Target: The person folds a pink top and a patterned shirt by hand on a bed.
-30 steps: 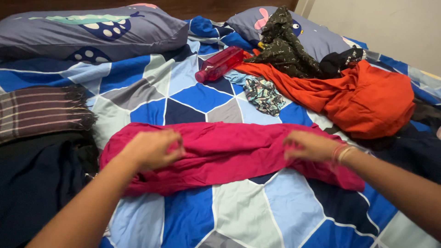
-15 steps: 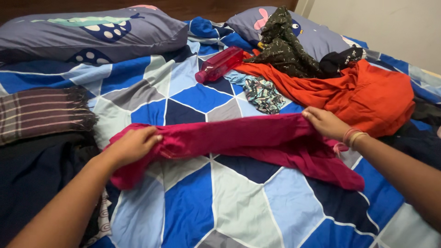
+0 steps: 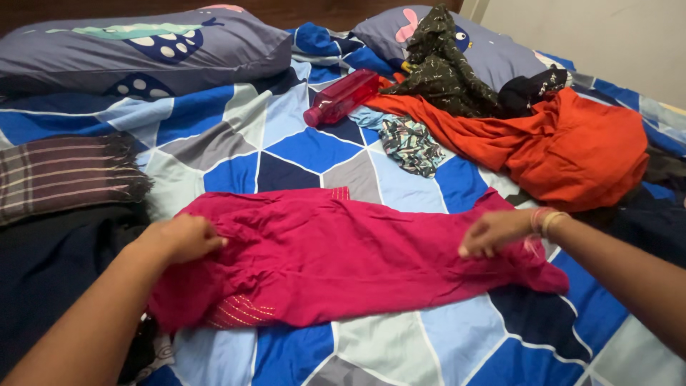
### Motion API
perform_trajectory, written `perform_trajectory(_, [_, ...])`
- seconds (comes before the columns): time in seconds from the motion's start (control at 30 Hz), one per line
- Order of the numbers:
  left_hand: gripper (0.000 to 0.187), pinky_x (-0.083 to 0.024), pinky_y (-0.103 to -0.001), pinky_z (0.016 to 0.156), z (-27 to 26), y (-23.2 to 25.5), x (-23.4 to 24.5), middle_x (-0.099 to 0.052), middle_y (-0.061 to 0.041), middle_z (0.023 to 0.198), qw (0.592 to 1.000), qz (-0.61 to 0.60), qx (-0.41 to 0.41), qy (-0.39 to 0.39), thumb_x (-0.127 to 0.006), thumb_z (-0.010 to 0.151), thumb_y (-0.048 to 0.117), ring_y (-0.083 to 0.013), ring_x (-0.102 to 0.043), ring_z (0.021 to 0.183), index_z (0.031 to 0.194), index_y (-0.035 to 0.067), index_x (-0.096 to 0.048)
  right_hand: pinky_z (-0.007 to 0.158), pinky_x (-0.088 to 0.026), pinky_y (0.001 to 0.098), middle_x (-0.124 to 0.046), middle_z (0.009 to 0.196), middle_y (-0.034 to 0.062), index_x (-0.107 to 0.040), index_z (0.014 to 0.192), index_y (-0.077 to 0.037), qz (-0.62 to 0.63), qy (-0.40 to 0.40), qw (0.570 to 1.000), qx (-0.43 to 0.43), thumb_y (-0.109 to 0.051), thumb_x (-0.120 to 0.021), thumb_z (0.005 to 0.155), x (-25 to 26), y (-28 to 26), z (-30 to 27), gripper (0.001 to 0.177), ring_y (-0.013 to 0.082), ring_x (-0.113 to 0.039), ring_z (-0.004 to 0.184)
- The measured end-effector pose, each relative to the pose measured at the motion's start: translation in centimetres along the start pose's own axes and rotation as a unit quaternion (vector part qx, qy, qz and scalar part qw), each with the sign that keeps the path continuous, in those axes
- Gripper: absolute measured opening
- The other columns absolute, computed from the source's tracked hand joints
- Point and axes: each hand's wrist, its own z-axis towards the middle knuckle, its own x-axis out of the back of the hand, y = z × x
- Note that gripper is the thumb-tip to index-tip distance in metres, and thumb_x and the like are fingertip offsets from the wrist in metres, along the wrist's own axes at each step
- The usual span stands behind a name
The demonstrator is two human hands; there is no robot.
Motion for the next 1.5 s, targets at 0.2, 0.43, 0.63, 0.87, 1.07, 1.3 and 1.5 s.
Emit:
perform_trajectory(0.2, [0.029,-0.055,-0.045,0.093,0.7,4.7,0.9,-0.068,-0.003,0.120,0.959,0.026,-0.103,0.263,-0.064,0.086,0.039,-0.0268,-0.066,0.116,0.106,0.021,-0.074,0.088,-0.056,0.0298,-0.081,0.098,0.0039,-0.077,0.116,-0.013,-0.030,0.318,0.947,-0.016,-0.040,-0.061,0.094,1.7,1.7,5.8,0.039,0.0144,-0.075,0.090])
perform_trajectory(0.43, [0.046,-0.054,-0.046,0.100,0.1,10.1,1.7,-0.076,-0.012,0.120,0.993,0.031,-0.101,0.057,-0.059,0.093,0.058,-0.0327,-0.071,0.114,0.118,0.023,-0.074,0.078,-0.056,0.0354,-0.079,0.091,0.0113,-0.075,0.094,-0.007,-0.017,0.255,0.966,0.051,-0.049,-0.071,0.089,-3.0,-7.7,7.2,0.042,0.0245,-0.073,0.085])
perform_trajectory(0.63, [0.079,-0.048,-0.041,0.111,-1.5,10.6,2.2,-0.065,-0.009,0.137,0.969,0.005,-0.078,-0.236,-0.084,0.073,0.069,-0.0292,-0.062,0.131,0.127,0.014,-0.071,0.075,-0.054,0.0381,-0.074,0.091,0.0092,-0.065,0.106,-0.008,-0.197,0.072,0.975,0.075,-0.046,-0.091,0.070,-5.4,-8.4,6.4,0.058,0.0261,-0.070,0.085])
perform_trajectory(0.87, [0.026,-0.059,-0.044,0.090,3.2,4.7,2.1,-0.082,-0.014,0.111,0.969,-0.212,-0.078,0.099,-0.072,0.085,0.034,-0.0315,-0.078,0.105,0.104,0.020,-0.081,0.076,-0.057,0.0366,-0.077,0.086,0.0117,-0.067,0.092,-0.006,-0.090,0.320,0.942,0.049,-0.028,-0.070,0.087,0.4,-2.0,6.0,0.022,0.0267,-0.074,0.081])
perform_trajectory(1.07, [0.032,-0.054,-0.049,0.099,3.1,4.2,1.9,-0.070,-0.008,0.129,0.965,0.011,0.034,0.259,-0.063,0.091,0.025,-0.0304,-0.066,0.121,0.121,0.020,-0.072,0.080,-0.056,0.0421,-0.074,0.090,0.0160,-0.060,0.106,-0.003,-0.117,0.428,0.895,0.043,-0.021,-0.063,0.095,1.9,1.9,9.7,0.021,0.0341,-0.073,0.088])
perform_trajectory(1.3, [0.086,-0.052,-0.046,0.104,2.0,2.5,0.8,-0.066,-0.010,0.138,0.996,-0.016,0.078,0.040,-0.065,0.085,0.025,-0.0281,-0.065,0.126,0.162,0.022,-0.027,0.082,-0.057,0.0433,-0.076,0.097,0.0138,-0.044,0.142,-0.013,-0.159,0.233,0.959,-0.033,-0.019,-0.074,0.075,0.8,4.9,9.7,0.074,0.0327,-0.074,0.093])
perform_trajectory(1.5, [0.048,-0.054,-0.041,0.106,-1.1,1.6,4.0,-0.069,-0.008,0.136,0.991,0.051,0.121,0.040,-0.068,0.086,0.036,-0.0256,-0.066,0.127,0.132,0.020,-0.072,0.081,-0.062,0.0406,-0.080,0.111,0.0181,-0.074,0.113,-0.002,-0.209,0.047,0.954,-0.211,-0.036,-0.074,0.078,-1.0,3.1,4.2,0.049,0.0287,-0.078,0.096])
